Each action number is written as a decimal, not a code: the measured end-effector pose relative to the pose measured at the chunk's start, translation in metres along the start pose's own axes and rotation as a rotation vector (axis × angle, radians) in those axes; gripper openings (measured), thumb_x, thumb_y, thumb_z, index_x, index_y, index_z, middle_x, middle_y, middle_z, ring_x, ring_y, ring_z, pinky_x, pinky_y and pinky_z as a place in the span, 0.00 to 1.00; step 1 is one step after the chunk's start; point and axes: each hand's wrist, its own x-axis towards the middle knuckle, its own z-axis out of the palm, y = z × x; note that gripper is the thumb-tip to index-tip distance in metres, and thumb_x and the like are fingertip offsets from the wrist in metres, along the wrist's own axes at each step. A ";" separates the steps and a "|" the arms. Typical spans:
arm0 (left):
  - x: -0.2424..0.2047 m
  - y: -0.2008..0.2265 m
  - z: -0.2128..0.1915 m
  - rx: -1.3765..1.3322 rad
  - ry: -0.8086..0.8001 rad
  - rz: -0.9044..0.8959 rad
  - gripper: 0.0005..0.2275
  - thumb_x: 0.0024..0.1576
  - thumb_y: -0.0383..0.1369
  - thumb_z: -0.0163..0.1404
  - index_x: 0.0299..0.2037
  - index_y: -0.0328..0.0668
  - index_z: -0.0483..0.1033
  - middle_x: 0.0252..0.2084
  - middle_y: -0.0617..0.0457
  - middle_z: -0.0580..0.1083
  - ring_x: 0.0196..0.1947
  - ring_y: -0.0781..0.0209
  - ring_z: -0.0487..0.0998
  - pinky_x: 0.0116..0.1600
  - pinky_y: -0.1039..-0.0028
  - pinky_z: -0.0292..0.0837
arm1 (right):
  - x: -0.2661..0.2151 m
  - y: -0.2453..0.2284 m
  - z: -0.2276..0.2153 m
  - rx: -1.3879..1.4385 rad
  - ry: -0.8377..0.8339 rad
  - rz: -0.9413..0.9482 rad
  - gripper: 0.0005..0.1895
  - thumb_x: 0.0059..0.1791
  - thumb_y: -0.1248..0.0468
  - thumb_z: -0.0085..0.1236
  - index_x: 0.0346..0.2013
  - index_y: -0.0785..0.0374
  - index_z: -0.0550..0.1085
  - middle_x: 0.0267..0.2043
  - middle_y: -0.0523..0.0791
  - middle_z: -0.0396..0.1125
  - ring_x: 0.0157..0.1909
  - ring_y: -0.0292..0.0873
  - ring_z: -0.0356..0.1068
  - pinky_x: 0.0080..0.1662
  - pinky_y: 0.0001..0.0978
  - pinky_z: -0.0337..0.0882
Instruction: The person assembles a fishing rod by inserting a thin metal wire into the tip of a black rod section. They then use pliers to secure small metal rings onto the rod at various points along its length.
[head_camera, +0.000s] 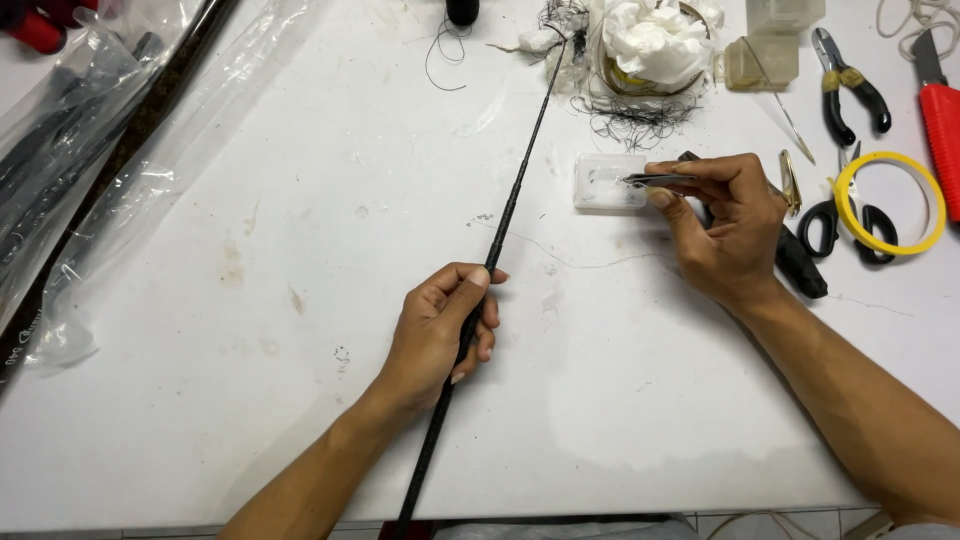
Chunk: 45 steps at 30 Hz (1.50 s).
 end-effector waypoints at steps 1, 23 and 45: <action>0.000 0.000 0.000 -0.001 -0.005 0.007 0.13 0.65 0.37 0.45 0.46 0.35 0.76 0.26 0.51 0.69 0.15 0.64 0.69 0.11 0.81 0.50 | 0.000 -0.001 0.000 -0.006 -0.007 0.000 0.14 0.55 0.79 0.62 0.48 0.78 0.64 0.49 0.63 0.72 0.53 0.57 0.77 0.53 0.37 0.80; 0.000 0.001 0.001 -0.024 -0.021 0.027 0.13 0.64 0.36 0.45 0.49 0.33 0.75 0.25 0.51 0.69 0.14 0.65 0.68 0.10 0.81 0.53 | -0.002 0.005 0.001 0.035 -0.025 -0.001 0.14 0.54 0.82 0.60 0.47 0.80 0.63 0.49 0.65 0.71 0.54 0.58 0.76 0.55 0.40 0.80; 0.001 -0.001 0.004 -0.069 -0.004 0.010 0.12 0.62 0.31 0.45 0.52 0.34 0.74 0.28 0.50 0.71 0.14 0.63 0.69 0.10 0.81 0.51 | -0.008 -0.011 0.005 0.095 -0.001 -0.004 0.15 0.54 0.83 0.59 0.48 0.81 0.61 0.48 0.68 0.69 0.53 0.62 0.76 0.56 0.43 0.80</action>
